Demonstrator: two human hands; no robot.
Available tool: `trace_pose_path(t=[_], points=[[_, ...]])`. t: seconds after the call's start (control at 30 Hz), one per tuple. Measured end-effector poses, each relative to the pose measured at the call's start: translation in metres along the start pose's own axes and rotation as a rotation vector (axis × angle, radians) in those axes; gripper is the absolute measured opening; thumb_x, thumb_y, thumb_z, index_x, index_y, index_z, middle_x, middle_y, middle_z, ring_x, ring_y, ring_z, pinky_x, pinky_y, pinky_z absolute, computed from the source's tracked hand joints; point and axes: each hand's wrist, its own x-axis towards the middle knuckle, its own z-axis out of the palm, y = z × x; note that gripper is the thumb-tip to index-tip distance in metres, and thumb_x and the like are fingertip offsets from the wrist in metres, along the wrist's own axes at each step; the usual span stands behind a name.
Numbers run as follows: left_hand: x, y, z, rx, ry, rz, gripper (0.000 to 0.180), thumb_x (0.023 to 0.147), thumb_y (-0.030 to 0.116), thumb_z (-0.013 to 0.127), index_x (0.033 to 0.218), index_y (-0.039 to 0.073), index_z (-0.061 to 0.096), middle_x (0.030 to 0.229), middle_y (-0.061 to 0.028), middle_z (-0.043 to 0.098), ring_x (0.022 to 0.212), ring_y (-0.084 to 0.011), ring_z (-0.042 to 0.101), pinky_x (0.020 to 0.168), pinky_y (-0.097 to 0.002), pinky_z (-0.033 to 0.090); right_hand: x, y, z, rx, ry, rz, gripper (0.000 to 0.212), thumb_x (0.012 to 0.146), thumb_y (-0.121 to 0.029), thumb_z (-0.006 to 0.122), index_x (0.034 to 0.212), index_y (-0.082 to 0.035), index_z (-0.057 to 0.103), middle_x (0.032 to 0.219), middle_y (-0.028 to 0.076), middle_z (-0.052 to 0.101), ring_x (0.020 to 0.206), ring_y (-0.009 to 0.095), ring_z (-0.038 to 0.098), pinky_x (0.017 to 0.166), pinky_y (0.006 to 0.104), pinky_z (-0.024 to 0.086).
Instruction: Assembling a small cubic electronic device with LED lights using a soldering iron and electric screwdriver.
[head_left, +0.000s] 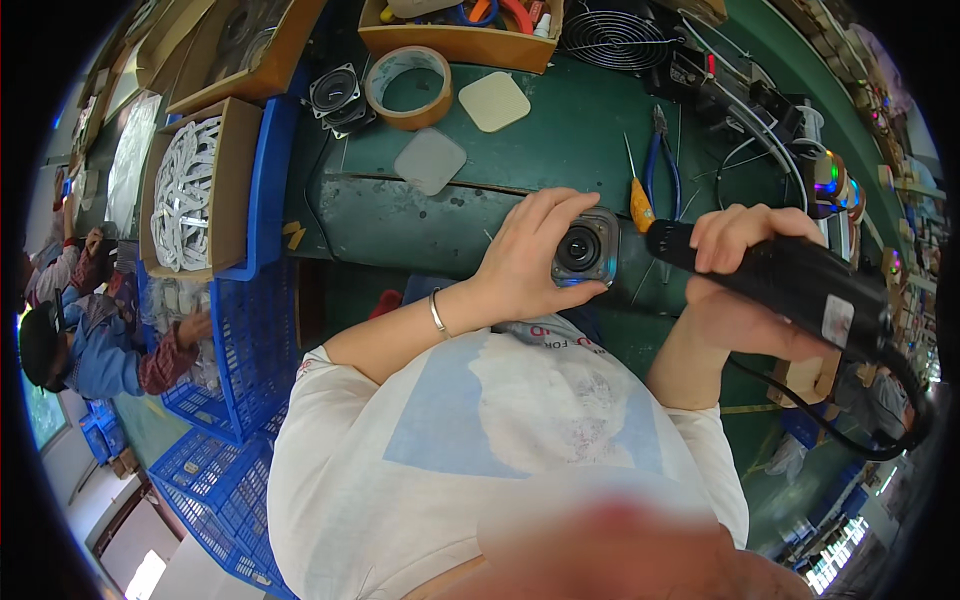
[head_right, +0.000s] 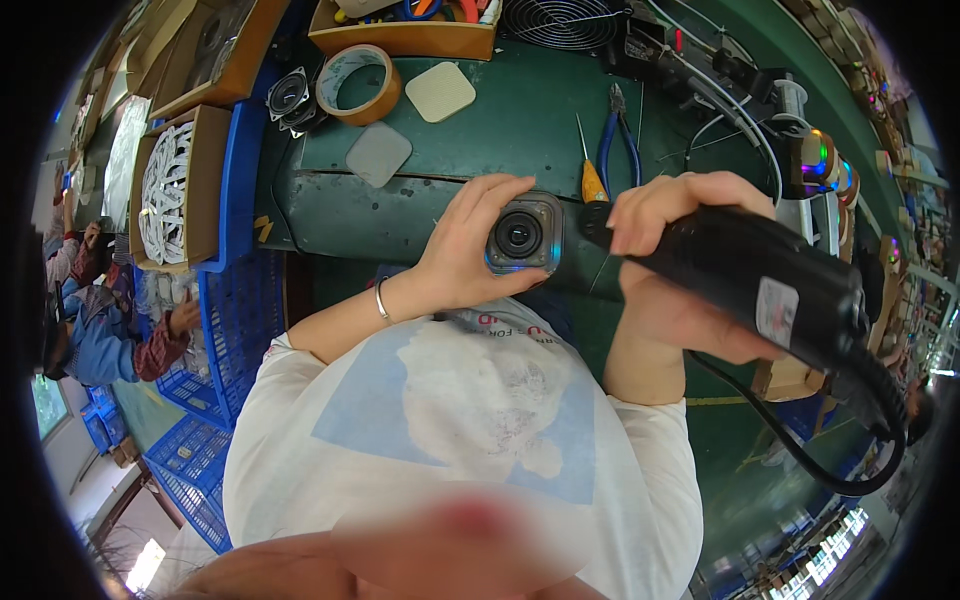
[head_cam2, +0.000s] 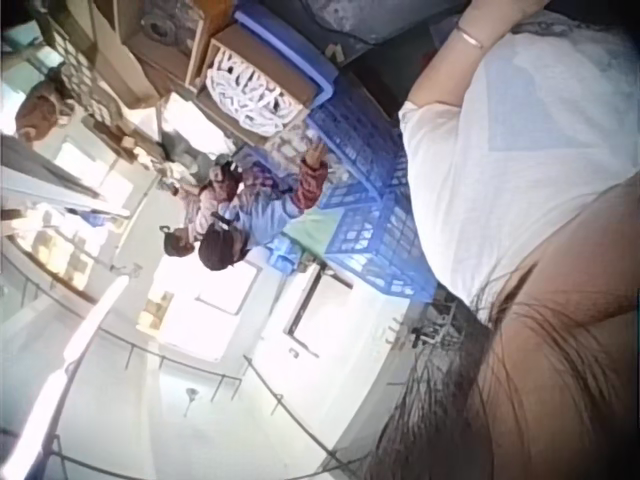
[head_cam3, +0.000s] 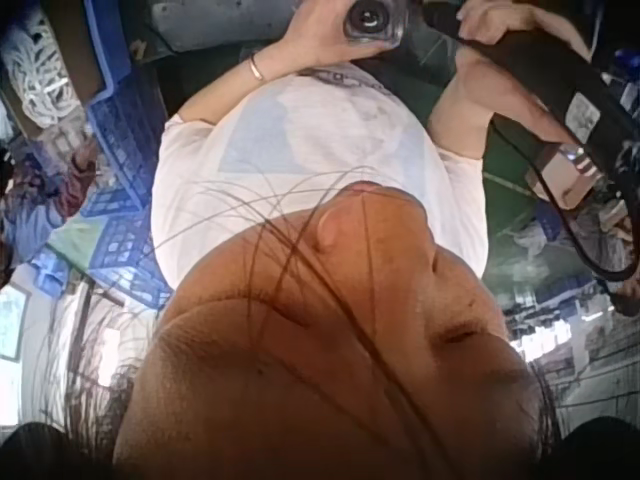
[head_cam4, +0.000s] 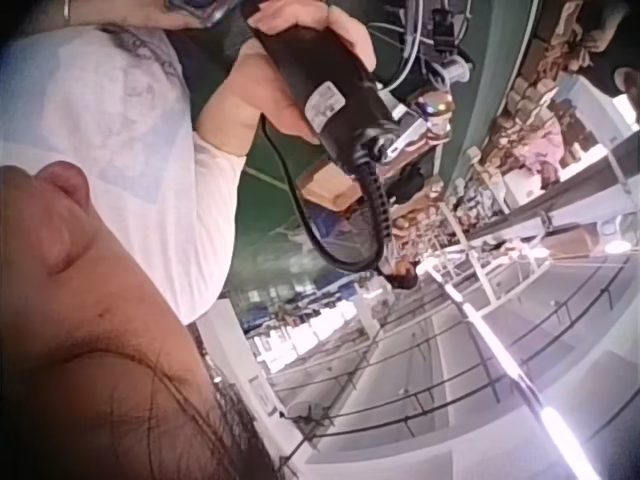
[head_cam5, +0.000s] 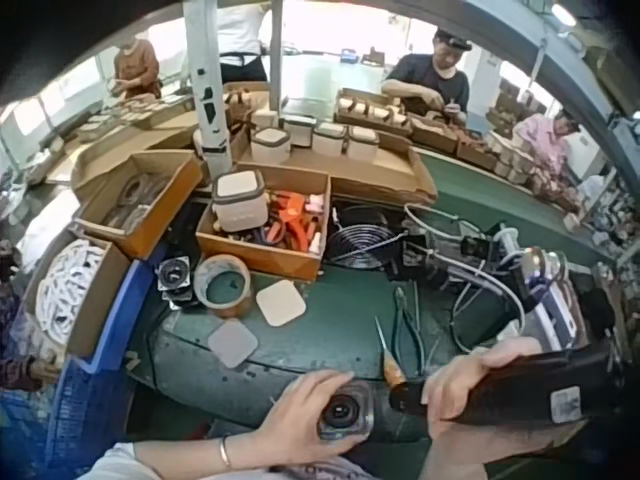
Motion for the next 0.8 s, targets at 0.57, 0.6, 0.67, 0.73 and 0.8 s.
trace_pose_path(t=[0.57, 0.6, 0.67, 0.73, 0.8], points=[[0.006, 0.009, -0.004, 0.061, -0.041, 0.022, 0.065, 0.064, 0.019, 0.084, 0.121, 0.007, 0.056, 0.121, -0.0134, 0.052, 0.111, -0.0337, 0.053, 0.097, -0.0425, 0.044, -0.003, 0.029, 0.018, -0.084, 0.184, 0.199, 0.1, 0.063, -0.096, 0.042, 0.1, -0.004, 0.051, 0.069, 0.007, 0.052, 0.055, 0.016, 0.05, 0.053, 0.0291, 0.043], [0.008, 0.009, -0.004, 0.066, -0.051, 0.037, 0.062, 0.064, 0.018, 0.084, 0.118, 0.007, 0.057, 0.12, -0.013, 0.052, 0.11, -0.0336, 0.053, 0.096, -0.0424, 0.044, -0.003, 0.029, 0.018, -0.067, 0.173, 0.187, 0.099, 0.064, -0.096, 0.043, 0.1, -0.004, 0.05, 0.07, 0.007, 0.052, 0.056, 0.016, 0.05, 0.053, 0.029, 0.044], [0.011, 0.009, -0.002, 0.049, -0.047, 0.025, 0.057, 0.065, 0.018, 0.083, 0.115, 0.007, 0.057, 0.119, -0.0127, 0.052, 0.109, -0.0336, 0.053, 0.095, -0.0422, 0.045, -0.002, 0.028, 0.018, -0.05, 0.161, 0.171, 0.099, 0.064, -0.096, 0.043, 0.1, -0.004, 0.05, 0.07, 0.007, 0.052, 0.056, 0.016, 0.051, 0.052, 0.0289, 0.044], [0.015, 0.009, -0.001, 0.032, -0.046, 0.016, 0.053, 0.066, 0.017, 0.083, 0.111, 0.006, 0.058, 0.118, -0.0123, 0.053, 0.108, -0.0336, 0.053, 0.093, -0.0421, 0.046, -0.001, 0.026, 0.019, -0.071, 0.188, 0.192, 0.099, 0.063, -0.096, 0.043, 0.099, -0.004, 0.05, 0.07, 0.007, 0.052, 0.056, 0.016, 0.051, 0.052, 0.0289, 0.044], [0.019, 0.01, 0.0, 0.032, -0.041, -0.04, 0.044, 0.068, 0.015, 0.081, 0.104, 0.005, 0.058, 0.111, -0.0112, 0.054, 0.104, -0.0332, 0.054, 0.088, -0.0408, 0.047, 0.001, 0.023, 0.024, -0.114, 0.21, 0.215, 0.1, 0.063, -0.096, 0.043, 0.099, -0.004, 0.05, 0.069, 0.007, 0.052, 0.055, 0.016, 0.051, 0.053, 0.0289, 0.044]])
